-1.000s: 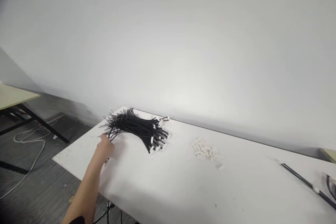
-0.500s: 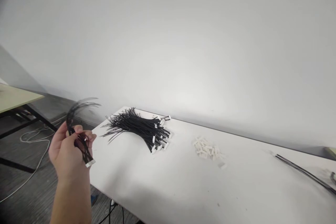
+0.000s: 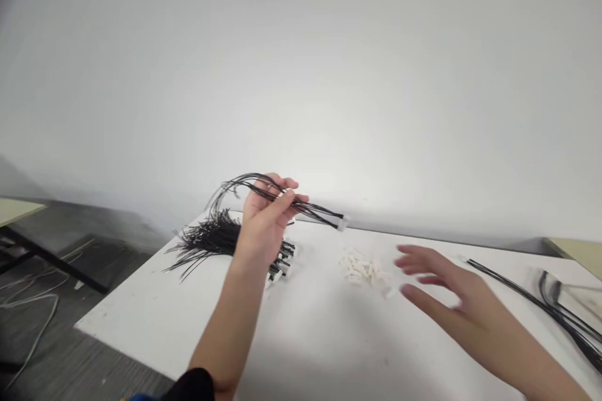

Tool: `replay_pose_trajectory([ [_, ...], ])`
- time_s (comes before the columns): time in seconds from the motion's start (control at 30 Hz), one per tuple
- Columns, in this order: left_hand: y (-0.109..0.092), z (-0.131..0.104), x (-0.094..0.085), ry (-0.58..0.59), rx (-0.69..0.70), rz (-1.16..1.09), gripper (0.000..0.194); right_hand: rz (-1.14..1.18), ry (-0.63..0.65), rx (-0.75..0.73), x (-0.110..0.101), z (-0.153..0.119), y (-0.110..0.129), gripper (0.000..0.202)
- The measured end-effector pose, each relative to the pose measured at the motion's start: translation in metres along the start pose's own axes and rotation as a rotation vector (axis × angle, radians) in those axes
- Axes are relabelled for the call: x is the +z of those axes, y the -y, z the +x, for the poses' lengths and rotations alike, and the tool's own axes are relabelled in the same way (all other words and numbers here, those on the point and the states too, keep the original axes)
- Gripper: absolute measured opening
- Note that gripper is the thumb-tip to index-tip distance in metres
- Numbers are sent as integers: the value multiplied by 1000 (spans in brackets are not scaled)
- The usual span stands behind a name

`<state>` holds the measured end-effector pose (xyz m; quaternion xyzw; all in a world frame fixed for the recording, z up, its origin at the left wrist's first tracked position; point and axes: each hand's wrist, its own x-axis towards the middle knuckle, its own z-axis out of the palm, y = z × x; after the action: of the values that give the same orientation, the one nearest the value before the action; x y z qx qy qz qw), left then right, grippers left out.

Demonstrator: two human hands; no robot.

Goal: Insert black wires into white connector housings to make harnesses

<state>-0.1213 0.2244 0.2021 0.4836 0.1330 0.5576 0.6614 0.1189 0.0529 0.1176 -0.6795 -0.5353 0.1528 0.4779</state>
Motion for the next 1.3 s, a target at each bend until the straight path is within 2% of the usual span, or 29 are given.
replay_pose_trajectory([
  [0.03, 10, 1, 12, 6, -22, -45, 29, 47, 94, -8, 11, 8, 17, 53],
  [0.07, 19, 1, 22, 9, -43, -80, 30, 107, 119, -7, 20, 16, 35, 52],
  [0.13, 36, 0, 36, 14, -95, -99, 30, 246, 76, 7, 32, 31, 64, 44],
  [0.17, 42, -1, 40, 24, -127, -84, 30, 298, 4, 42, 36, 36, 75, 39],
  [0.23, 47, -1, 42, 72, -188, 13, 26, 365, -102, 68, 38, 45, 85, 30],
  [0.3, 42, -2, 36, 183, -233, 242, 24, 395, -182, 72, 35, 49, 84, 26],
  [0.4, 20, -10, 21, 446, -249, 777, 30, 401, -219, 24, 29, 55, 72, 27],
  [0.47, 3, -19, 14, 593, -238, 1004, 28, 373, -151, -4, 26, 58, 65, 30],
  [0.5, -3, -24, 13, 625, -233, 1026, 27, 352, -89, -7, 24, 60, 63, 31],
  [0.57, -9, -30, 16, 592, -139, 1026, 24, 321, 62, -8, 24, 61, 63, 34],
  [0.67, -1, -31, 27, 568, 42, 1084, 42, 360, 278, -10, 30, 59, 65, 32],
  [0.73, 10, -26, 33, 626, 33, 1130, 51, 451, 406, -13, 35, 58, 67, 28],
  [0.83, 22, -18, 33, 690, -6, 1152, 40, 543, 516, -49, 38, 60, 66, 23],
  [0.93, 22, -14, 24, 659, 61, 1179, 39, 436, 501, -52, 31, 69, 58, 28],
  [1.07, 12, -16, 13, 454, 119, 1168, 44, -146, 483, 185, 27, 91, 30, 33],
  [1.2, 5, -20, 11, 280, 118, 1117, 40, -458, 676, 460, 50, 113, -13, 26],
  [1.3, 4, -20, 13, 237, 136, 1138, 36, -590, 851, 603, 75, 122, -36, 29],
])
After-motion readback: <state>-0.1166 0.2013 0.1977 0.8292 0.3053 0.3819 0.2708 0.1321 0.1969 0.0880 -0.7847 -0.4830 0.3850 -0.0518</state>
